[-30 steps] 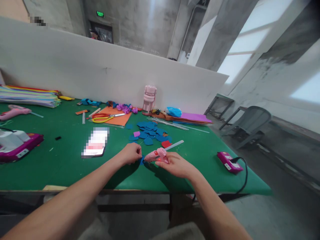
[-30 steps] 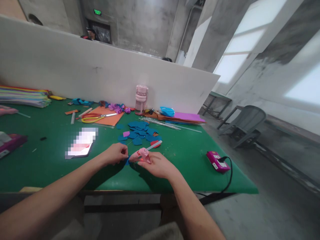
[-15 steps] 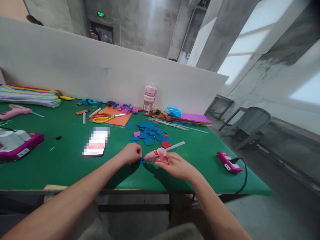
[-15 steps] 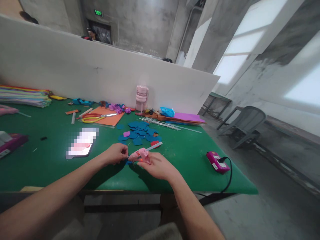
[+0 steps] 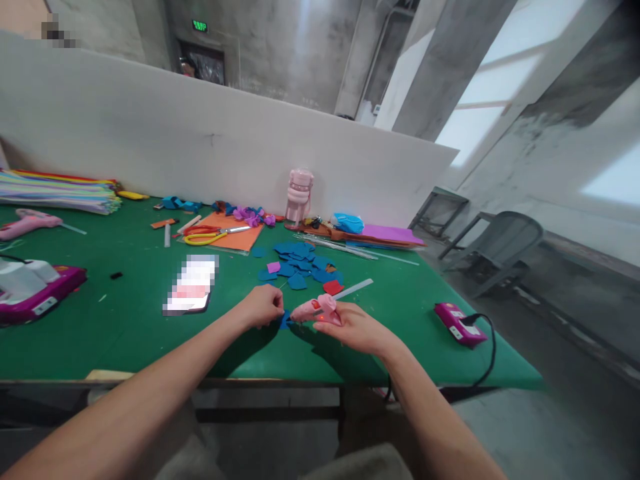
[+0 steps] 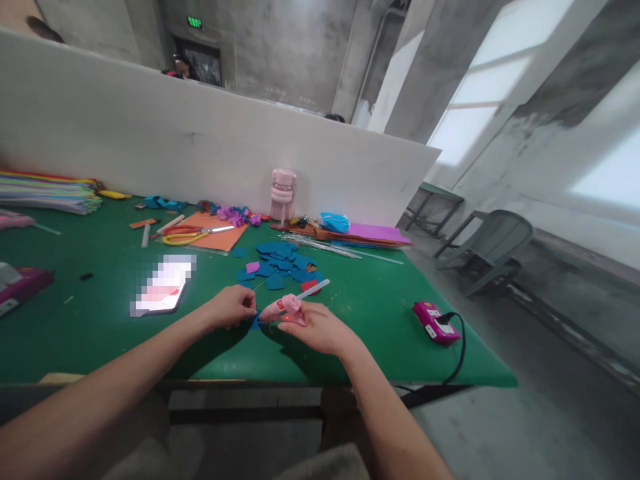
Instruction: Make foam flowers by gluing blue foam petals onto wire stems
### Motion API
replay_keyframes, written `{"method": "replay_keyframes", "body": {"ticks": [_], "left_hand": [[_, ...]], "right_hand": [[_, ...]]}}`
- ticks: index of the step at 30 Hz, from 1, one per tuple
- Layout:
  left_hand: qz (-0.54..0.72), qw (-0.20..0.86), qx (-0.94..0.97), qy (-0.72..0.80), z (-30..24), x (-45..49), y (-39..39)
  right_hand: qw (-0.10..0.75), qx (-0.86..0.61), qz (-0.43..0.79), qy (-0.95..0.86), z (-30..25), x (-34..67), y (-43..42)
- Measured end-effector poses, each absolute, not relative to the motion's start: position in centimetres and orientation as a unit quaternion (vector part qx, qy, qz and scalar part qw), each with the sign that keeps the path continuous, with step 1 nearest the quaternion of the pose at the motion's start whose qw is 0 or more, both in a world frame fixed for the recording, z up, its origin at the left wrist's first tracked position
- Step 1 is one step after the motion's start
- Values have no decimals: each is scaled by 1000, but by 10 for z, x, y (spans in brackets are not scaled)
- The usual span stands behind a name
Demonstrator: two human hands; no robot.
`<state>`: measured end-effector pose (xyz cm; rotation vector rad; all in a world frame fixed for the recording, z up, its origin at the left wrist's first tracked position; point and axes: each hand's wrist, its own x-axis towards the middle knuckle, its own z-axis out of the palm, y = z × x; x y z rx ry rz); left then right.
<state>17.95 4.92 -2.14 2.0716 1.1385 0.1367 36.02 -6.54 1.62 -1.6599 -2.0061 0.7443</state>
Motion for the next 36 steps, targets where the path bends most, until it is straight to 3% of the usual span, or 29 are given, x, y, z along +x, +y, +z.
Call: {"method": "replay_keyframes", "body": {"ticks": [26,36], "left_hand": [[48,374,813,443,-25,179,51],[49,370,814,444,-27,179,52]], "right_hand": [[189,-648,235,-699,12,362,-65],[217,-615,299,-697,10,363,-66]]}}
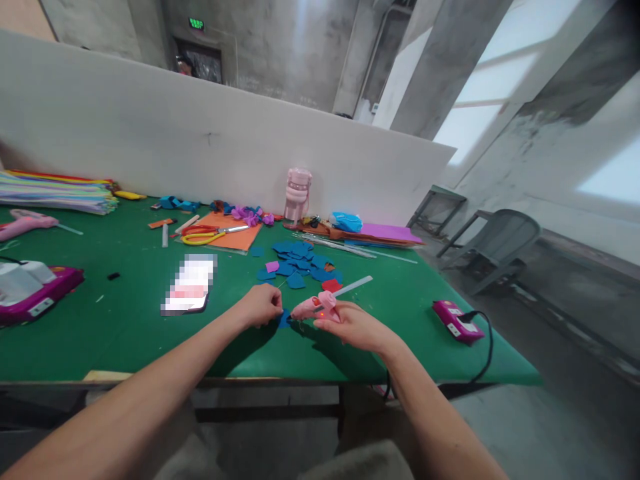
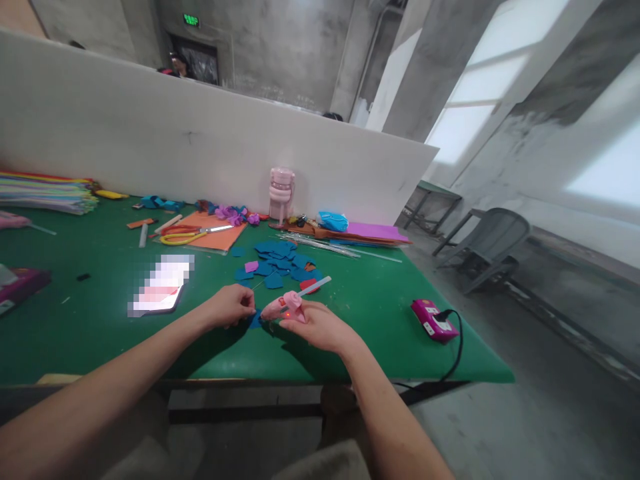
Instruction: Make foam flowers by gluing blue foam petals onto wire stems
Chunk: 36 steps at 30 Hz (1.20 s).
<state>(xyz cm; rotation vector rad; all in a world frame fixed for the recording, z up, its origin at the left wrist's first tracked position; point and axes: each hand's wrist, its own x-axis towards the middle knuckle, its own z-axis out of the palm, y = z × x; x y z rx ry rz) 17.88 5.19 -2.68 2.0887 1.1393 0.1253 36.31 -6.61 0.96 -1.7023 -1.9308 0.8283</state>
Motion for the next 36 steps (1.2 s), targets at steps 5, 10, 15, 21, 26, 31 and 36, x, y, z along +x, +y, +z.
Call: {"method": "replay_keyframes", "body": {"ticks": [5,10,15,21,26,31,36], "left_hand": [[52,377,814,438,-26,179,52],[46,377,813,441,-22,179,50],[52,377,813,441,-24,179,50],[53,383,808,445,-27,179,52],[51,380,810,444,-25,179,51],[54,379,812,442,-25,179,51],[51,376,812,443,-22,179,50]], "right_hand": [[214,-613,279,-708,12,361,-66],[197,-627,246,-712,14,359,-66],[193,-630,247,-711,13,359,-67],[197,-653,247,-688,9,363,-65],[210,-637,272,-690,9,365,-65],[203,-636,274,-692,7,363,-64],[192,-628,281,-700,8,361,-64]]}}
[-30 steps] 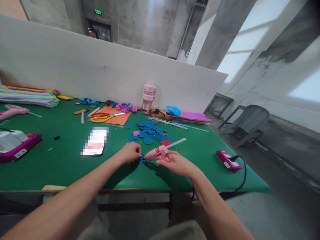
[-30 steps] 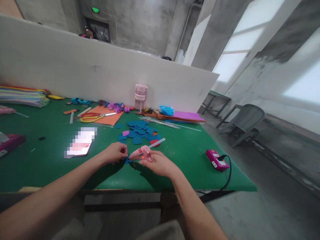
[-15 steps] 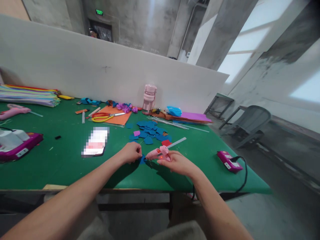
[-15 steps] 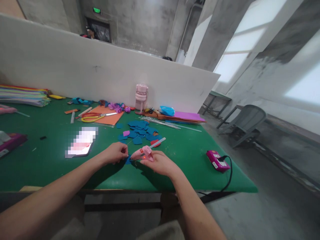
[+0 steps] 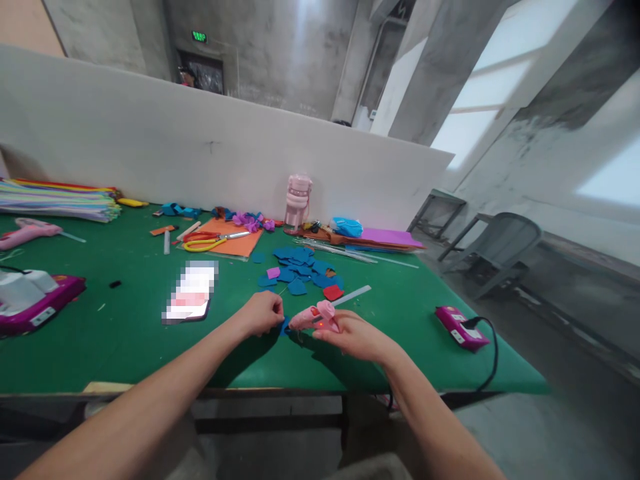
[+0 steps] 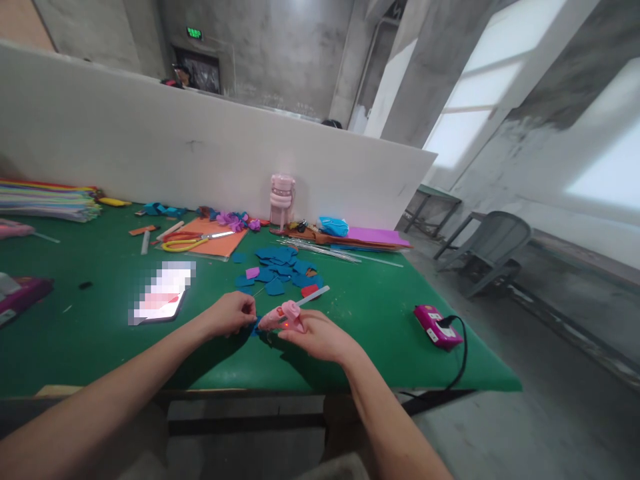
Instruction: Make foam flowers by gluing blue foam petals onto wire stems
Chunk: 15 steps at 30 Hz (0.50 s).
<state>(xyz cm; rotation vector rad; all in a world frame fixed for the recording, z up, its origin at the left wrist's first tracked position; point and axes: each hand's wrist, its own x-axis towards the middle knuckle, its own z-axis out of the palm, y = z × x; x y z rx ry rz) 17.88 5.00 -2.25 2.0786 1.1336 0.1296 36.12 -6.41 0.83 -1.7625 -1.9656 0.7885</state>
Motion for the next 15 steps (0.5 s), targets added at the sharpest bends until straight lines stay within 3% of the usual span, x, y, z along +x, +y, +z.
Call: {"method": "replay_keyframes", "body": {"ticks": [15], "left_hand": [[63,391,804,443,-27,178,52]], "right_hand": [[218,-652,336,-644,-2,368,-61]]}}
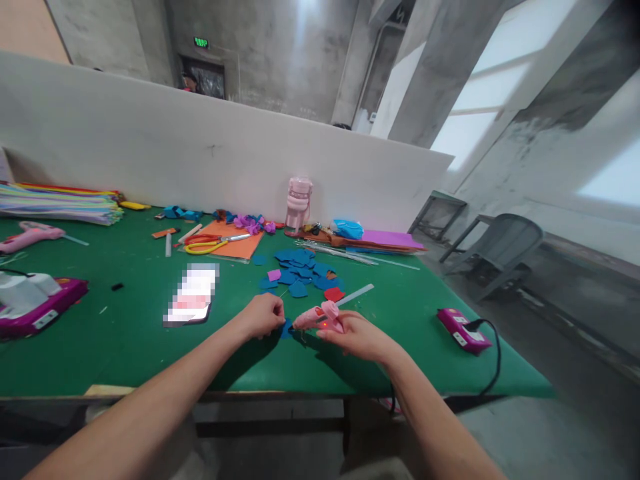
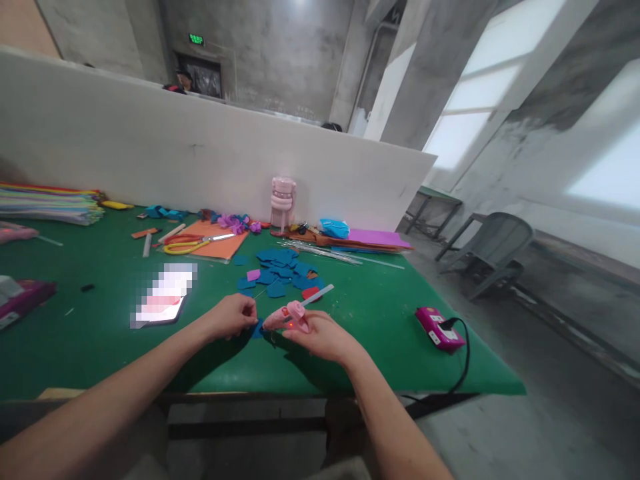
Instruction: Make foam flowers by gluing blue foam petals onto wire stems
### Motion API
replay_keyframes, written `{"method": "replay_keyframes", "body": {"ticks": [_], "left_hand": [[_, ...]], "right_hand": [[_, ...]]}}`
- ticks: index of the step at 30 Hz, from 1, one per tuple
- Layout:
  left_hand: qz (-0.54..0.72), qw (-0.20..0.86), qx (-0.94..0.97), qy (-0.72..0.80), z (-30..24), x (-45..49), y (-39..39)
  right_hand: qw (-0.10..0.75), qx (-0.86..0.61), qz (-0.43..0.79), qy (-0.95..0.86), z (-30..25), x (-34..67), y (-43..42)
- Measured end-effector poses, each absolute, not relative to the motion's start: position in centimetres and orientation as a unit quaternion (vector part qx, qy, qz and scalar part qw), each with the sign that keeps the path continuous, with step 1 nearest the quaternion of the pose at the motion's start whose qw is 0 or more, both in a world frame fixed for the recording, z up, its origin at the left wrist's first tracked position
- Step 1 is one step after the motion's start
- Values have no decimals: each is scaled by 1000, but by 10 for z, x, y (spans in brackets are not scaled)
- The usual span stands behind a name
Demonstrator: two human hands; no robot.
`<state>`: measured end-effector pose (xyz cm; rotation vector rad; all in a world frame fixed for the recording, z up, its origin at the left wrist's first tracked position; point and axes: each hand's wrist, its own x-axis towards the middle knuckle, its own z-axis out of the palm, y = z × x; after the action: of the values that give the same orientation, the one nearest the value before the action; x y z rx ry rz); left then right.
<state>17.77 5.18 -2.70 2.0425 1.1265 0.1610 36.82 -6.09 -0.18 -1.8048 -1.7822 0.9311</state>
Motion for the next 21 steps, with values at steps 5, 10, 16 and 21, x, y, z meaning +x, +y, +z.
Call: {"method": "replay_keyframes", "body": {"ticks": [5,10,16,21], "left_hand": [[63,395,803,443,-29,178,52],[61,392,805,440,-28,178,52],[60,393,806,438,-27,178,52],[54,389,808,439,-24,178,51]], "right_hand": [[239,-644,371,-625,-1,369,-60],[235,-647,365,-626,-3,370,-59],[246,-618,314,-678,2,367,-60],[222,-618,262,-707,7,364,-61]]}}
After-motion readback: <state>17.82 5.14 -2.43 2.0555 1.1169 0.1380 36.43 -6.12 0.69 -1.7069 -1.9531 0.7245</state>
